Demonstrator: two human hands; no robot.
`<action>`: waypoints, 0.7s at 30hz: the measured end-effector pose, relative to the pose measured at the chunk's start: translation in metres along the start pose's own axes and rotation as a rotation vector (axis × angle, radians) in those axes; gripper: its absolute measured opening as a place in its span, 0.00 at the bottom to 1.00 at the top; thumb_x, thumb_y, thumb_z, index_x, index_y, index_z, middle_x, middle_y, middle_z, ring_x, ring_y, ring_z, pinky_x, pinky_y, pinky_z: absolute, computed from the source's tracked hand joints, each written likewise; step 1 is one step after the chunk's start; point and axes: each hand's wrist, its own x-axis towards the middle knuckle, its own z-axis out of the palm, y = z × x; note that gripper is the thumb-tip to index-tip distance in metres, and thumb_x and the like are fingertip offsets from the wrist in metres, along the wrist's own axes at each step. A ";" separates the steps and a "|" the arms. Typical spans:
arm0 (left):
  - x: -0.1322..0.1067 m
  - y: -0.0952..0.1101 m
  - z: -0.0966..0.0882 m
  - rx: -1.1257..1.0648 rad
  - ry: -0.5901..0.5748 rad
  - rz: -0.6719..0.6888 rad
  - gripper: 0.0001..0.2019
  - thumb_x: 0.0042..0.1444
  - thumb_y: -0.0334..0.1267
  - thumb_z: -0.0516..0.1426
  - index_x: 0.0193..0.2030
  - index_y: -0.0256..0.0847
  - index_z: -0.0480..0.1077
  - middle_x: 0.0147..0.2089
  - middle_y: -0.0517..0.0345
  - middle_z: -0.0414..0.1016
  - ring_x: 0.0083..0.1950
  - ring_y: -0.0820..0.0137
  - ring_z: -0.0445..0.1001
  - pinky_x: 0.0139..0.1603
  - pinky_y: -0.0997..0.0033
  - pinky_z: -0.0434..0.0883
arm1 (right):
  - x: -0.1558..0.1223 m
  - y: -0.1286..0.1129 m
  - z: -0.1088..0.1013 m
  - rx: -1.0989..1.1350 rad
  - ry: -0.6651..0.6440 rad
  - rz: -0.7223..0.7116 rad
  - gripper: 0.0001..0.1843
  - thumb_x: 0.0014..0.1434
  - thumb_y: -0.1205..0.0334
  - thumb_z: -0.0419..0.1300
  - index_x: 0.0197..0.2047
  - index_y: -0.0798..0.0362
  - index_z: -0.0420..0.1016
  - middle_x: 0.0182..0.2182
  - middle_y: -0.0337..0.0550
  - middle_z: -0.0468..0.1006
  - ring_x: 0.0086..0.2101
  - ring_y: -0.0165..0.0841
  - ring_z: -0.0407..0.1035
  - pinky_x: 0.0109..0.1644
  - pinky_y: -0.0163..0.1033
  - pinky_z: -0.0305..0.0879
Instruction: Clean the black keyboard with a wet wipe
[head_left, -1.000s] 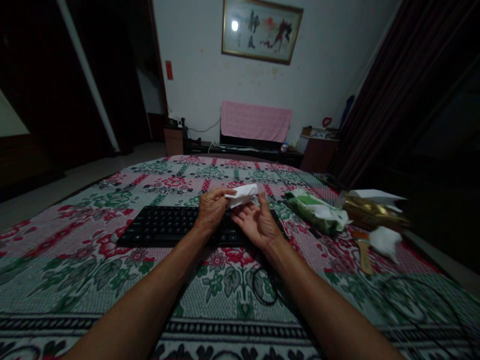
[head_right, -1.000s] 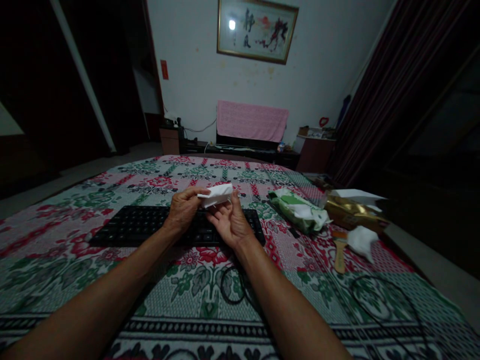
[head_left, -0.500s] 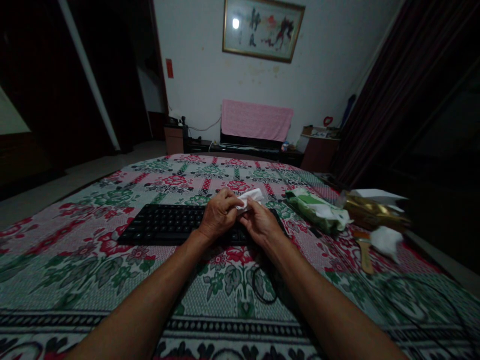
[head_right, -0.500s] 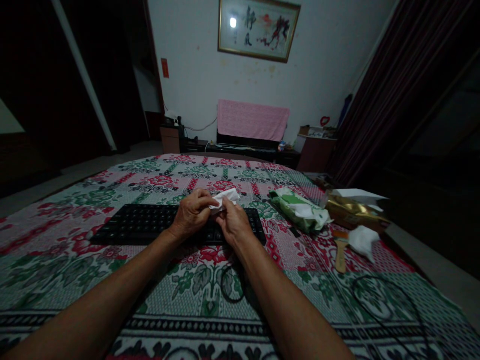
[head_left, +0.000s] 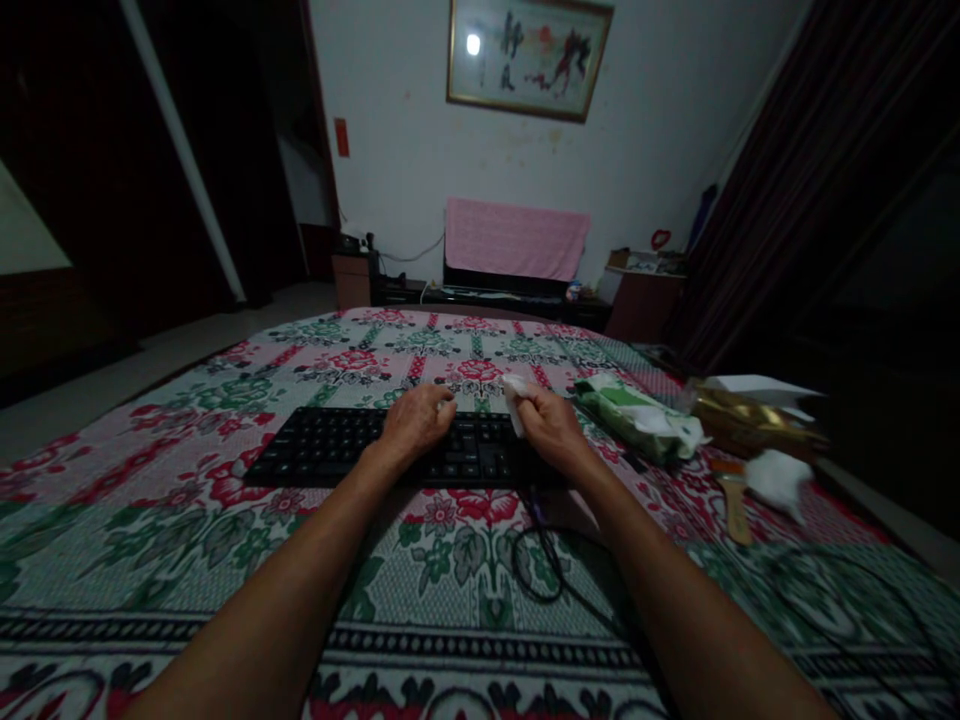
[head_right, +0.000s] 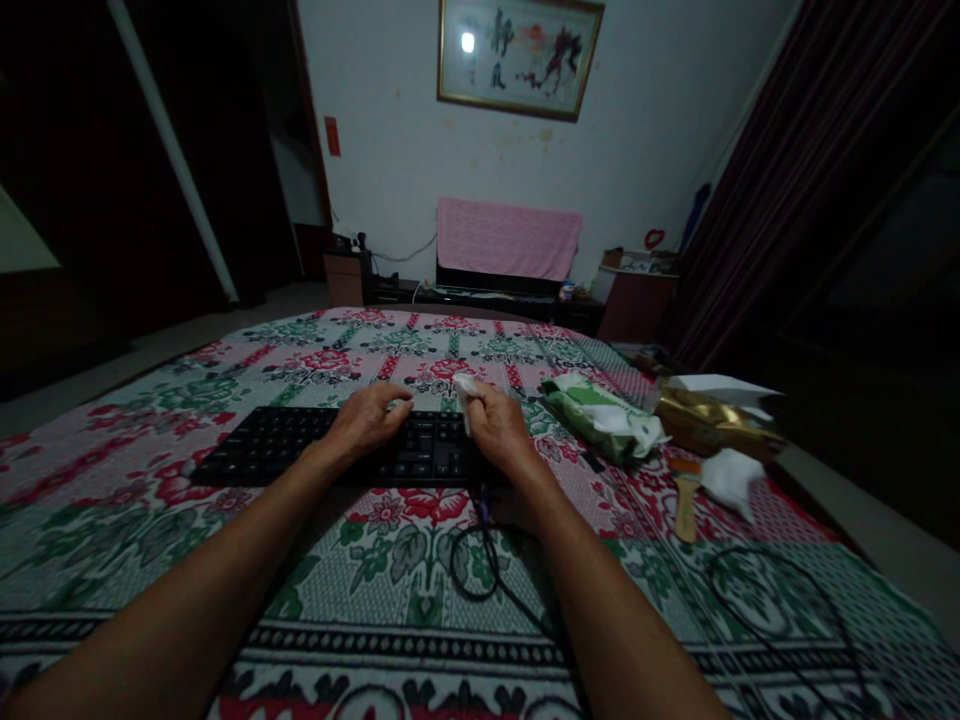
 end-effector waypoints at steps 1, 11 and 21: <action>0.001 -0.010 -0.005 0.097 -0.039 -0.075 0.14 0.52 0.41 0.51 0.42 0.41 0.72 0.46 0.48 0.72 0.48 0.59 0.67 0.50 0.63 0.60 | 0.001 0.005 -0.005 -0.125 0.015 0.005 0.12 0.52 0.65 0.46 0.31 0.52 0.71 0.25 0.38 0.70 0.27 0.30 0.62 0.31 0.32 0.54; -0.002 -0.085 -0.050 0.288 -0.106 -0.749 0.28 0.47 0.57 0.47 0.48 0.41 0.68 0.53 0.39 0.65 0.53 0.40 0.59 0.46 0.38 0.55 | 0.005 0.035 -0.027 -0.488 -0.119 0.254 0.13 0.51 0.67 0.45 0.23 0.54 0.69 0.20 0.42 0.72 0.25 0.31 0.64 0.28 0.32 0.53; -0.010 -0.114 -0.052 0.291 -0.045 -0.742 0.28 0.47 0.55 0.47 0.47 0.36 0.69 0.52 0.32 0.65 0.52 0.34 0.59 0.40 0.37 0.57 | 0.004 0.041 -0.025 -0.490 -0.128 0.263 0.14 0.51 0.67 0.45 0.26 0.54 0.71 0.20 0.42 0.73 0.25 0.31 0.65 0.27 0.32 0.54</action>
